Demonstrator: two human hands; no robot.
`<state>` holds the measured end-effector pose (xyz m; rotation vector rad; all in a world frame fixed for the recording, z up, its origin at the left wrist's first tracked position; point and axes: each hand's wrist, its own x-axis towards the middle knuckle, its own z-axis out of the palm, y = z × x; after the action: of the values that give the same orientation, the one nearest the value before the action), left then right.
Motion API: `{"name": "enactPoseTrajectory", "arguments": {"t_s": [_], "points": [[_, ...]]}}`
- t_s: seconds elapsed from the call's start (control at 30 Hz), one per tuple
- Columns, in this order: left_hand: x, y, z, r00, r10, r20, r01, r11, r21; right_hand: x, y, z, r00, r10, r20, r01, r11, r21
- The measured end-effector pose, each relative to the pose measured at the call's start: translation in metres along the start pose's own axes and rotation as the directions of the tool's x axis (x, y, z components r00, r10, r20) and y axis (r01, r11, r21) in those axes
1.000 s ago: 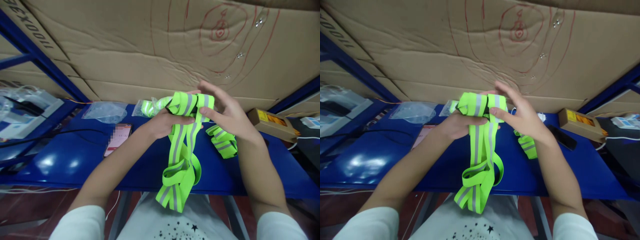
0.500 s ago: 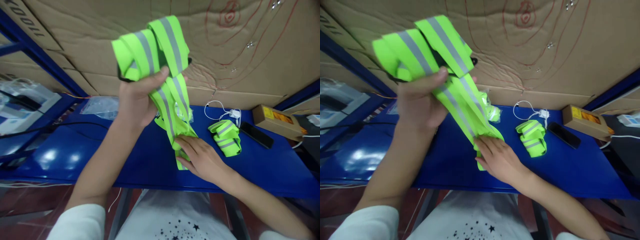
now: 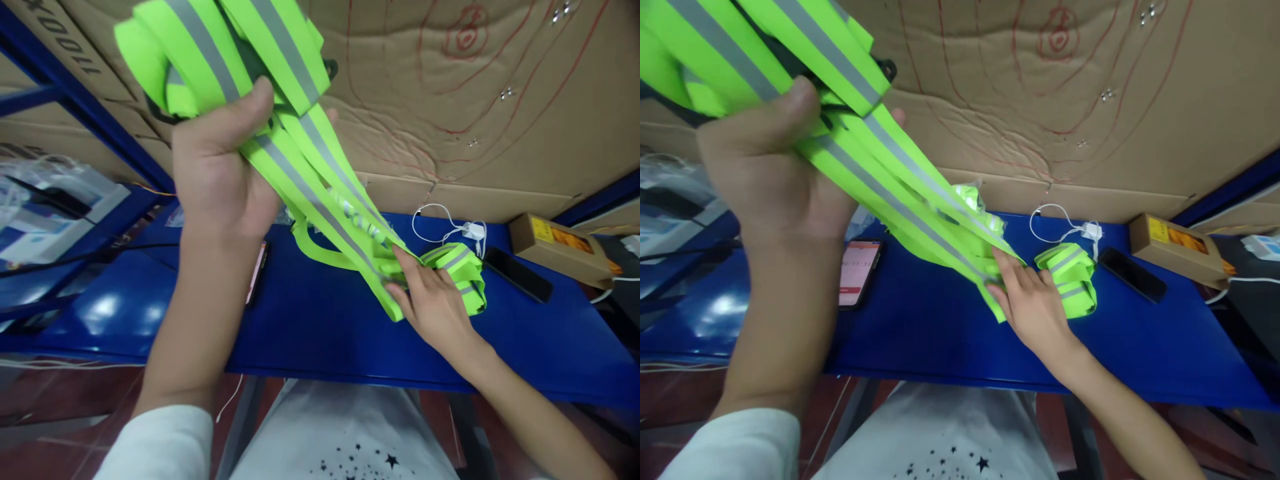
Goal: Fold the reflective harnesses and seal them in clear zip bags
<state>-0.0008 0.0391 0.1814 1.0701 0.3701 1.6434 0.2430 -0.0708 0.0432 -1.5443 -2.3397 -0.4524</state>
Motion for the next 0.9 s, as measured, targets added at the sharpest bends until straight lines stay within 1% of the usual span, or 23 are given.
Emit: {"name": "enactPoseTrajectory", "arguments": {"t_s": [0.1, 0.2, 0.3, 0.37, 0.43, 0.5, 0.57, 0.63, 0.7, 0.77, 0.83, 0.9], "points": [[-0.011, 0.004, 0.008, 0.998, 0.041, 0.04, -0.042, 0.999, 0.026, 0.003, 0.002, -0.001, 0.999, -0.006, 0.046, 0.018, 0.966, -0.259], [-0.024, 0.008, 0.02, 0.996, 0.039, 0.084, -0.042, 0.998, 0.037, 0.008, 0.004, -0.007, 0.997, 0.048, 0.063, -0.021, 0.928, -0.371], [-0.033, 0.012, 0.027, 0.988, 0.061, 0.14, -0.076, 0.991, 0.106, 0.013, 0.006, -0.013, 0.997, 0.048, 0.057, -0.023, 0.928, -0.372], [-0.034, 0.015, 0.025, 0.987, 0.078, 0.14, -0.101, 0.981, 0.163, 0.014, 0.007, -0.017, 0.997, 0.039, 0.06, -0.015, 0.934, -0.358], [-0.031, 0.017, 0.021, 0.988, 0.116, 0.098, -0.133, 0.973, 0.19, 0.013, 0.007, -0.02, 0.997, 0.034, 0.07, -0.007, 0.936, -0.351], [-0.028, 0.018, 0.017, 0.987, 0.153, 0.046, -0.159, 0.965, 0.207, 0.009, 0.007, -0.021, 0.997, -0.006, 0.083, 0.035, 0.937, -0.348], [-0.026, 0.019, 0.016, 0.986, 0.165, 0.009, -0.163, 0.957, 0.241, 0.006, 0.007, -0.021, 0.995, -0.055, 0.079, 0.079, 0.933, -0.352], [-0.025, 0.018, 0.018, 0.988, 0.156, -0.005, -0.149, 0.953, 0.265, 0.004, 0.008, -0.021, 0.995, -0.074, 0.066, 0.093, 0.929, -0.358], [-0.025, 0.018, 0.021, 0.99, 0.141, -0.017, -0.133, 0.961, 0.242, 0.004, 0.01, -0.021, 0.996, -0.084, 0.038, 0.092, 0.935, -0.342], [-0.025, 0.017, 0.023, 0.992, 0.114, -0.057, -0.102, 0.978, 0.183, 0.006, 0.014, -0.021, 0.996, -0.085, -0.01, 0.078, 0.946, -0.316], [-0.025, 0.017, 0.022, 0.991, 0.088, -0.097, -0.075, 0.989, 0.128, 0.008, 0.017, -0.021, 0.996, -0.056, -0.073, 0.032, 0.955, -0.296], [-0.025, 0.016, 0.02, 0.992, 0.099, -0.084, -0.089, 0.989, 0.117, 0.008, 0.02, -0.019, 0.992, -0.019, -0.122, -0.014, 0.964, -0.266]]}}
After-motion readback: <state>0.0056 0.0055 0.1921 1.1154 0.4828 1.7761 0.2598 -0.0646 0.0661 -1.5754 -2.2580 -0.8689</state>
